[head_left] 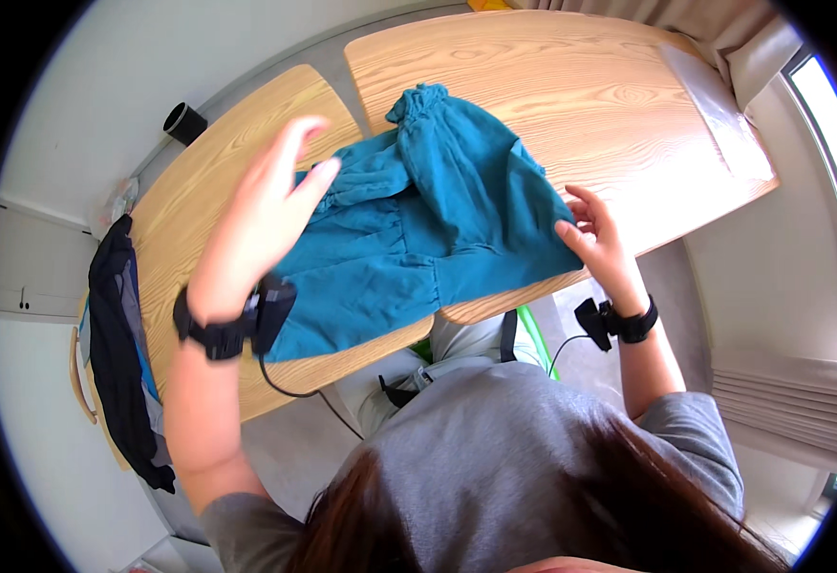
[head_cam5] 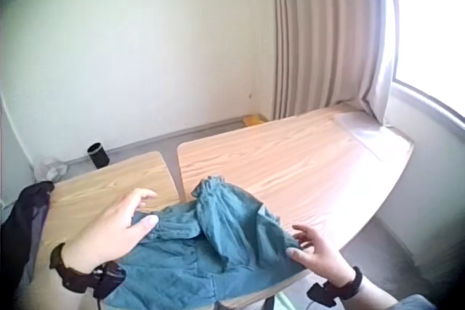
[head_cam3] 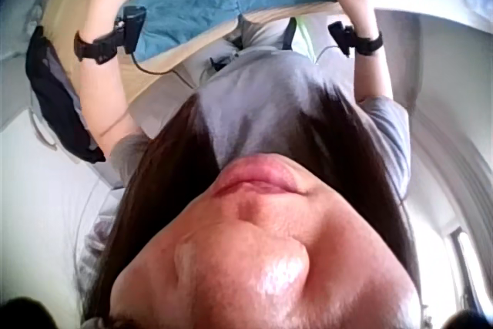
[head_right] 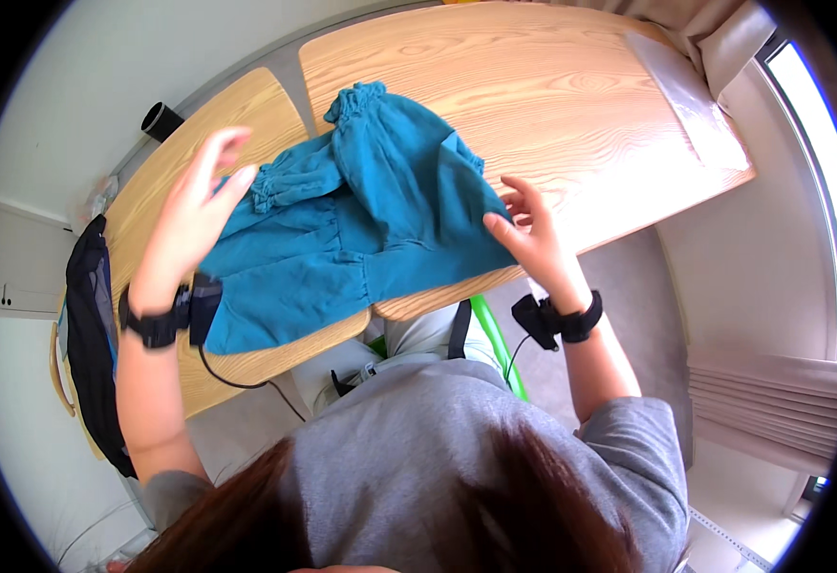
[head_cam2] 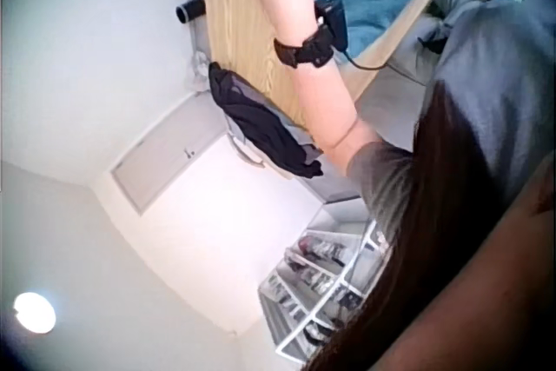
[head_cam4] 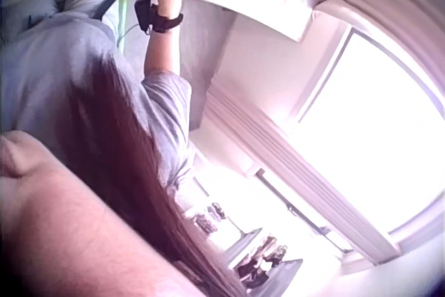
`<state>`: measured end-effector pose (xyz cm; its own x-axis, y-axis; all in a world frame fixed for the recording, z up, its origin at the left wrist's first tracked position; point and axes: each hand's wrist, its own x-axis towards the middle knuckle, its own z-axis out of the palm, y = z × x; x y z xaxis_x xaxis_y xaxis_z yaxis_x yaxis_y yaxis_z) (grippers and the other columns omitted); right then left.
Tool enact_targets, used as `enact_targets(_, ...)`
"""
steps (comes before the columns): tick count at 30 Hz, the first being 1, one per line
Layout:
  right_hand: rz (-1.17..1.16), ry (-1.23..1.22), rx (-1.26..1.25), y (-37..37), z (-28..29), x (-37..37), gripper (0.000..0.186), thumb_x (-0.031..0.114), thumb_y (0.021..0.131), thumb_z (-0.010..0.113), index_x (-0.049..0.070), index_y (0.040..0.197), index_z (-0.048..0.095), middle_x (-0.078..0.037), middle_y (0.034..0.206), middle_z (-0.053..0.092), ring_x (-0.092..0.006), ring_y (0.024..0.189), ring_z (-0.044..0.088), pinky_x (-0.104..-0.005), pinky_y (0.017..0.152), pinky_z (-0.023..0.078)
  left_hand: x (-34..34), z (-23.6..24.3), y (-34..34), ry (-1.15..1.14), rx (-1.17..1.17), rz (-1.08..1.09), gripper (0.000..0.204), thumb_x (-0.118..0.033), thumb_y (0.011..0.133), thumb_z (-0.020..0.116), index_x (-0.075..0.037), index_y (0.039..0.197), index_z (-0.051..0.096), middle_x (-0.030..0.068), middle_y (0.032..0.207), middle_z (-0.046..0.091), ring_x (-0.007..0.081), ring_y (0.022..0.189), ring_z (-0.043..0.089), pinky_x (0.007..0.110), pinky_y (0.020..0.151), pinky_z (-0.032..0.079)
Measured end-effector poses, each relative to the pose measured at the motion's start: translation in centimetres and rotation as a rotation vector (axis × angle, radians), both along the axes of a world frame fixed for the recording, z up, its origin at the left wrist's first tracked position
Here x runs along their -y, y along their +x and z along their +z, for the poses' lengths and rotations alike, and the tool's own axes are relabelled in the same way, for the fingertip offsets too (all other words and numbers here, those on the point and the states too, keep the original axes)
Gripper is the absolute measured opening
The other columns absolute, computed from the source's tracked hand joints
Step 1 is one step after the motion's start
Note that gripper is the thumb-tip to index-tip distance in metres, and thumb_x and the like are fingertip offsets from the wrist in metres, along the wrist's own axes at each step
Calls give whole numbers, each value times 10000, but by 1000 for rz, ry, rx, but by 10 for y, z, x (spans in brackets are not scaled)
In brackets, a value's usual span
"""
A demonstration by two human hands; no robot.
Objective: Folding a teal blouse and a black top and placing them into clear plastic bags on a wooden table.
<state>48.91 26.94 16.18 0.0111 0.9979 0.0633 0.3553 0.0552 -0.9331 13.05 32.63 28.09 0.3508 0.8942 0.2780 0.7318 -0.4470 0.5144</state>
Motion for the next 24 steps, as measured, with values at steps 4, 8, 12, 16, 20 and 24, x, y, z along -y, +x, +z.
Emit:
enact_targets(4, -36, 30, -82, 6, -6, 24, 519, 198, 823, 665, 31, 1261, 442, -87, 986, 609, -141, 886, 555, -295, 835, 428, -87, -28, 54, -90, -76, -188, 339, -202, 871, 571, -47, 1161, 486, 157, 1180, 547, 287, 1136, 504, 374, 938, 413)
enact_targets(8, -67, -27, -309, 5, -14, 38, 471, 146, 825, 663, 18, 1228, 457, -88, 992, 602, -144, 898, 566, -282, 800, 457, -139, -72, 93, -163, -134, -152, 482, -157, 831, 606, -37, 1262, 427, 196, 1261, 504, 318, 1204, 460, 372, 1005, 366)
enact_targets(12, -101, -48, -75, 8, -17, 35, 319, 97, 762, 698, -6, 1032, 564, -74, 874, 607, -161, 801, 579, -285, 707, 469, -154, -91, 104, -140, -146, -114, 601, -117, 757, 641, -35, 1304, 408, 233, 1253, 504, 347, 1184, 473, 372, 992, 390)
enact_targets(16, -116, 41, 108, 4, -13, 32, 262, 71, 717, 704, -2, 938, 584, -80, 750, 571, -201, 725, 565, -302, 647, 458, -146, -54, 91, -177, 39, -179, 491, -12, 765, 587, -27, 1245, 488, 130, 1161, 592, 222, 1078, 560, 305, 942, 421)
enact_targets(20, -143, 185, 293, -5, -12, 33, 295, 75, 672, 689, 2, 938, 585, -77, 735, 553, -252, 748, 535, -351, 681, 448, -99, -2, 63, 99, 181, -250, 450, 11, 798, 567, -24, 1241, 502, 65, 1195, 562, 145, 1080, 522, 278, 936, 407)
enact_targets(24, -124, 226, 353, -8, -18, 31, 228, 50, 651, 657, 43, 860, 566, -84, 754, 555, -291, 769, 530, -372, 700, 426, -33, 22, 17, 75, 132, -165, 189, 91, 749, 539, -37, 878, 484, 15, 883, 501, 122, 873, 503, 256, 821, 428)
